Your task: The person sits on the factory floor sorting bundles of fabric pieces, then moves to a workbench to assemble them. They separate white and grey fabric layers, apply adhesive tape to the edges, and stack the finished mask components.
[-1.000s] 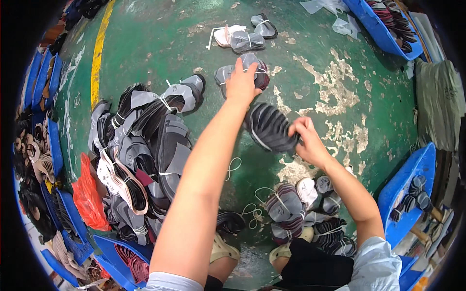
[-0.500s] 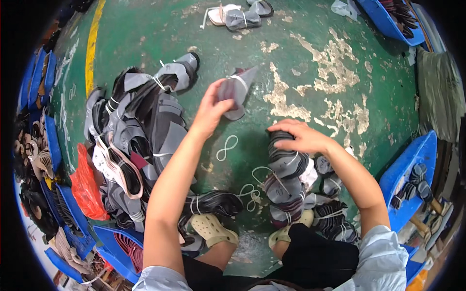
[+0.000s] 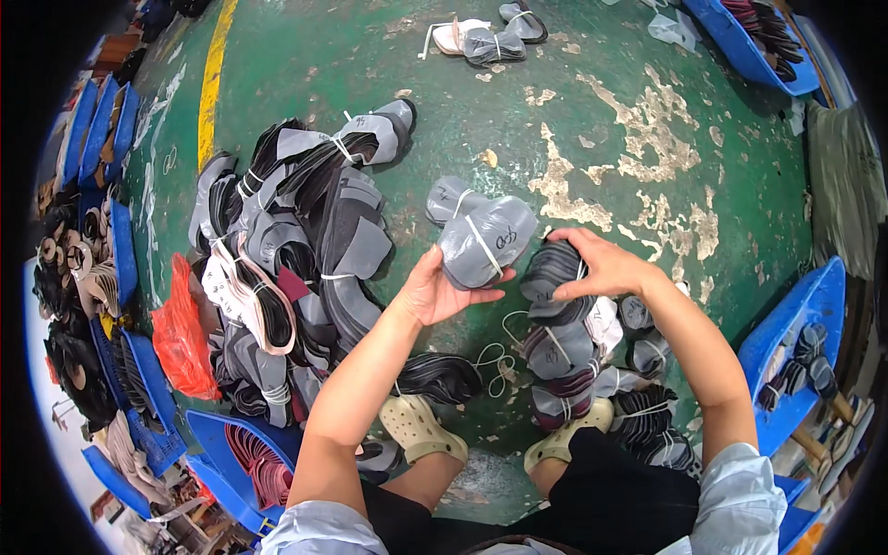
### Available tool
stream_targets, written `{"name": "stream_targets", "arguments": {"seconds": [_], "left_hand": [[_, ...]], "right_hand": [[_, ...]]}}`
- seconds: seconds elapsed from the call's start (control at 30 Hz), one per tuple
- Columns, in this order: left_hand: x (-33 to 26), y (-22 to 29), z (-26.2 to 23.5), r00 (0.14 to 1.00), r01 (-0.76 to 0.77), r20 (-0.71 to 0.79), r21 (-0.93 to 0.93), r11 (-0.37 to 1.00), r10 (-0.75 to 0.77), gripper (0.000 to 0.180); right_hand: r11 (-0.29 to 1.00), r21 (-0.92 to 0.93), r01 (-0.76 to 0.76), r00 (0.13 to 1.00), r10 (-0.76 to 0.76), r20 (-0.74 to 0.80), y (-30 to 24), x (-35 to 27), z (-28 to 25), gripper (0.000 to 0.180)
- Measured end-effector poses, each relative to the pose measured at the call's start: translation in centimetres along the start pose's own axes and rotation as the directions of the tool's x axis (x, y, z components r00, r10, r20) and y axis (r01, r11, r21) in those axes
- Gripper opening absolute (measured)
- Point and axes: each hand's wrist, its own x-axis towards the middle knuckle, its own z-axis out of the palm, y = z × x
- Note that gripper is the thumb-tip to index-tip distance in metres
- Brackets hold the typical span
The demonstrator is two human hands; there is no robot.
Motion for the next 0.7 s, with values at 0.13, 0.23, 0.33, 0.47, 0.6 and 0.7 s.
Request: {"name": "stream_targets", "arguments": {"seconds": [0.13, 0.23, 0.33, 0.47, 0.6, 0.7], "left_hand": [[-0.2, 0.1, 0.2, 1.000, -0.011, -0.024, -0.018, 1.000, 0.010, 0.087], [-0.2, 0.0, 0.5, 1.000, 0.004, -0.024, -0.057, 0.998, -0.005, 0.081], [-0.1, -0.2, 0.7, 0.998, 0.036, -0.053, -0.043, 0.998, -0.039, 0.080], [0.7, -1.5, 0.2, 0.995, 0.058, -0.087, -0.001, 0.998, -0.058, 0.076], [1.1, -2.4, 0.3, 0.990, 0.103, -0.094, -0.017, 0.995, -0.104, 0.084], [1.8, -2.9, 1.2, 0.988, 0.123, -0.100, 0.011, 0.992, -0.122, 0.084]], "right_hand": [[0.984, -0.106, -0.146, 0.989, 0.149, 0.021, 0.6, -1.6, 0.1, 0.091], [0.968, -0.036, -0.250, 0.963, 0.252, 0.097, 2.7, -4.1, -1.1, 0.080], [0.932, 0.142, -0.334, 0.917, 0.286, 0.278, 5.4, -6.3, -1.3, 0.057], [0.881, 0.325, -0.344, 0.886, 0.190, 0.424, 8.1, -7.1, -2.7, 0.031], [0.977, 0.128, -0.172, 0.981, 0.181, -0.067, 3.2, -4.0, -3.8, 0.033], [0.893, 0.441, 0.088, 0.989, -0.024, -0.149, 0.8, -1.0, -2.2, 0.040]]}}
